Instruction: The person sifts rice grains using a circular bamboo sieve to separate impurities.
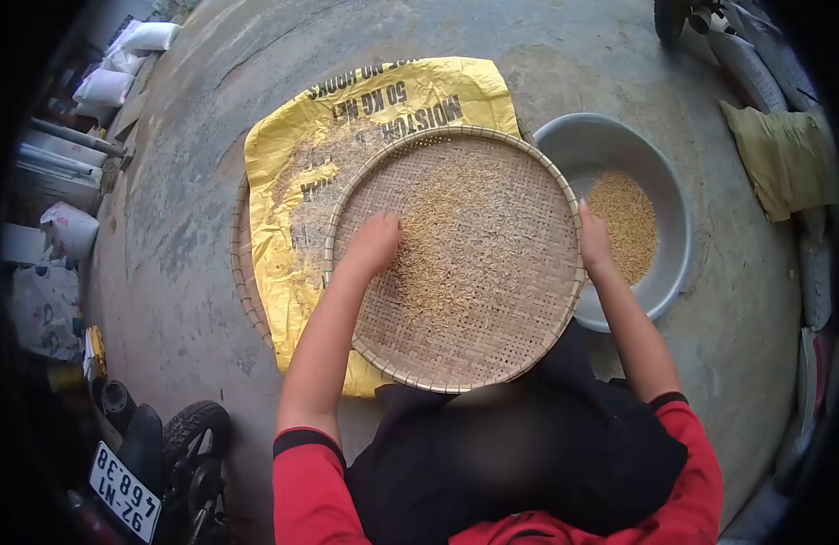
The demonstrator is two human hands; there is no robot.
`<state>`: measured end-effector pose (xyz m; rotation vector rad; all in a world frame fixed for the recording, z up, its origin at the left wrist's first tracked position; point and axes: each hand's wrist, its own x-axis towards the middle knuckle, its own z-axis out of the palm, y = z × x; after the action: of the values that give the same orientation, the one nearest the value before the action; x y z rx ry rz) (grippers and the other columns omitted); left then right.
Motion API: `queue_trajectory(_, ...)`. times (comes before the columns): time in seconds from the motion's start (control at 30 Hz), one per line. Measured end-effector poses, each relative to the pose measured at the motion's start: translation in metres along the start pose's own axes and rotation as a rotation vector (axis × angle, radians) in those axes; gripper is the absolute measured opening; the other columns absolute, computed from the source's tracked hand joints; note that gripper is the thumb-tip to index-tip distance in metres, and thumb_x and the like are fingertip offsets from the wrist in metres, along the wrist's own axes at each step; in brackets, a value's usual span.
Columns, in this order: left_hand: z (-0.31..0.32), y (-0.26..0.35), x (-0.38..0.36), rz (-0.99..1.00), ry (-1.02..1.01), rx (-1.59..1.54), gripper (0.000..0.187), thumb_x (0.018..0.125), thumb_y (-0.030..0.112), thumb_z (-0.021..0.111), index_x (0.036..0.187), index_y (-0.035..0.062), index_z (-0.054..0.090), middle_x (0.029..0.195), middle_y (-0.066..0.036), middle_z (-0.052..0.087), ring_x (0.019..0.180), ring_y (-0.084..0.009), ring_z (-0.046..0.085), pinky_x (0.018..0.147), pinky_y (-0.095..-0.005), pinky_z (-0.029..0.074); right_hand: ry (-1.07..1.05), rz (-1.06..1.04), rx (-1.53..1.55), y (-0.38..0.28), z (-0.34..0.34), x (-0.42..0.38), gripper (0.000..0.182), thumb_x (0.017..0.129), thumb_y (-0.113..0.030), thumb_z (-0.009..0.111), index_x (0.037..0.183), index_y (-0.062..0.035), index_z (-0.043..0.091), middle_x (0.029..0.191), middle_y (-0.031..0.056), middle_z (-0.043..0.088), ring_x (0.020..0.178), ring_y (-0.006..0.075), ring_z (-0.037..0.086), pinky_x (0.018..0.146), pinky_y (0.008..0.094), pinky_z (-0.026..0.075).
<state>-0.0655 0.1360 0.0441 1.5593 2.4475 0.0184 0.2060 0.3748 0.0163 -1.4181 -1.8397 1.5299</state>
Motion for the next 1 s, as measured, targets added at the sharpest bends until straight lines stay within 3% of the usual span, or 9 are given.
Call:
queue_trajectory(0.07, -0.032, 0.037, 0.013, 0.002, 0.033, -0.48, 0.012, 0.088, 0.007, 0.049, 0.096, -0.0004, 0.054, 0.092, -0.015, 0.058, 0.089, -0.0288, 0.058, 0.08, -0.0359, 0.046, -0.016, -0.017, 0.022, 0.004, 0.001, 0.002, 0.058, 0.094, -0.046, 0.037, 0.102, 0.0058, 0.063, 0.093, 0.0162, 0.064, 0.087, 0.0218, 0.058, 0.084, 0.0327, 0.042)
queue_trajectory(0.13, -0.075, 0.092, 0.019, 0.276, 0.095, -0.996, 0.021, 0.094, 0.013, 0.048, 0.109, 0.0013, 0.057, 0.093, -0.009, 0.062, 0.087, -0.02, 0.059, 0.077, -0.0327, 0.046, -0.032, -0.002, 0.06, -0.001, 0.002, 0.0, 0.058, 0.094, -0.046, 0.037, 0.101, 0.0057, 0.063, 0.092, 0.0162, 0.064, 0.087, 0.022, 0.058, 0.083, 0.033, 0.043)
queue_trajectory(0.2, -0.115, 0.125, 0.024, 0.421, 0.093, -1.133, 0.027, 0.094, 0.011, 0.047, 0.119, 0.0019, 0.054, 0.101, -0.008, 0.063, 0.091, -0.0181, 0.06, 0.079, -0.0313, 0.047, -0.043, 0.015, 0.09, -0.001, 0.001, -0.006, 0.058, 0.094, -0.046, 0.038, 0.1, 0.0057, 0.063, 0.092, 0.0163, 0.064, 0.086, 0.0223, 0.058, 0.083, 0.0334, 0.043)
queue_trajectory(0.3, -0.105, 0.098, 0.05, 0.297, 0.306, -0.821, 0.032, 0.092, 0.011, 0.05, 0.123, 0.0034, 0.053, 0.106, -0.009, 0.064, 0.095, -0.0192, 0.06, 0.082, -0.0313, 0.047, 0.008, -0.026, -0.007, -0.005, 0.001, -0.003, 0.057, 0.095, -0.045, 0.037, 0.1, 0.0056, 0.063, 0.091, 0.0154, 0.064, 0.085, 0.0216, 0.058, 0.082, 0.0332, 0.043)
queue_trajectory(0.37, -0.088, 0.066, 0.042, 0.203, 0.353, -0.693, 0.026, 0.089, 0.011, 0.054, 0.113, 0.001, 0.058, 0.101, -0.014, 0.065, 0.09, -0.0268, 0.062, 0.08, -0.0343, 0.048, 0.04, -0.016, 0.005, -0.004, 0.004, -0.003, 0.057, 0.095, -0.044, 0.037, 0.099, 0.0062, 0.063, 0.091, 0.0148, 0.064, 0.084, 0.0207, 0.058, 0.08, 0.0327, 0.044)
queue_trajectory(0.53, -0.03, -0.003, 0.005, -0.143, 0.116, -0.534, 0.018, 0.084, 0.015, 0.061, 0.1, 0.0067, 0.065, 0.095, -0.011, 0.065, 0.088, -0.0263, 0.062, 0.077, -0.0355, 0.049, -0.036, -0.006, 0.091, 0.003, 0.002, 0.001, 0.058, 0.095, -0.044, 0.036, 0.101, 0.0075, 0.062, 0.094, 0.0151, 0.064, 0.085, 0.0203, 0.059, 0.08, 0.0322, 0.044)
queue_trajectory(0.63, -0.01, -0.018, -0.007, -0.162, 0.004, -0.47, 0.015, 0.082, 0.014, 0.064, 0.094, 0.0049, 0.065, 0.092, -0.009, 0.065, 0.085, -0.0207, 0.061, 0.077, -0.0324, 0.049, -0.018, 0.007, 0.116, 0.001, 0.005, 0.0, 0.058, 0.095, -0.044, 0.036, 0.101, 0.0069, 0.063, 0.094, 0.0149, 0.064, 0.085, 0.0202, 0.059, 0.08, 0.0324, 0.044)
queue_trajectory(0.87, -0.001, -0.016, -0.016, -0.031, 0.018, -0.356, 0.012, 0.078, 0.013, 0.066, 0.085, 0.0048, 0.061, 0.087, -0.009, 0.061, 0.087, -0.0257, 0.058, 0.077, -0.0371, 0.048, -0.022, -0.011, 0.02, 0.013, 0.0, 0.01, 0.06, 0.095, -0.047, 0.035, 0.1, 0.0054, 0.064, 0.095, 0.0147, 0.064, 0.086, 0.021, 0.059, 0.082, 0.0327, 0.043)
queue_trajectory(1.0, 0.005, -0.007, -0.011, -0.122, -0.032, -0.309, 0.012, 0.079, 0.014, 0.065, 0.083, 0.0049, 0.059, 0.086, -0.01, 0.06, 0.088, -0.0279, 0.057, 0.077, -0.0383, 0.047, 0.002, -0.026, 0.059, 0.002, 0.003, 0.001, 0.06, 0.095, -0.046, 0.035, 0.099, 0.0058, 0.064, 0.094, 0.015, 0.064, 0.086, 0.0213, 0.059, 0.081, 0.033, 0.044)
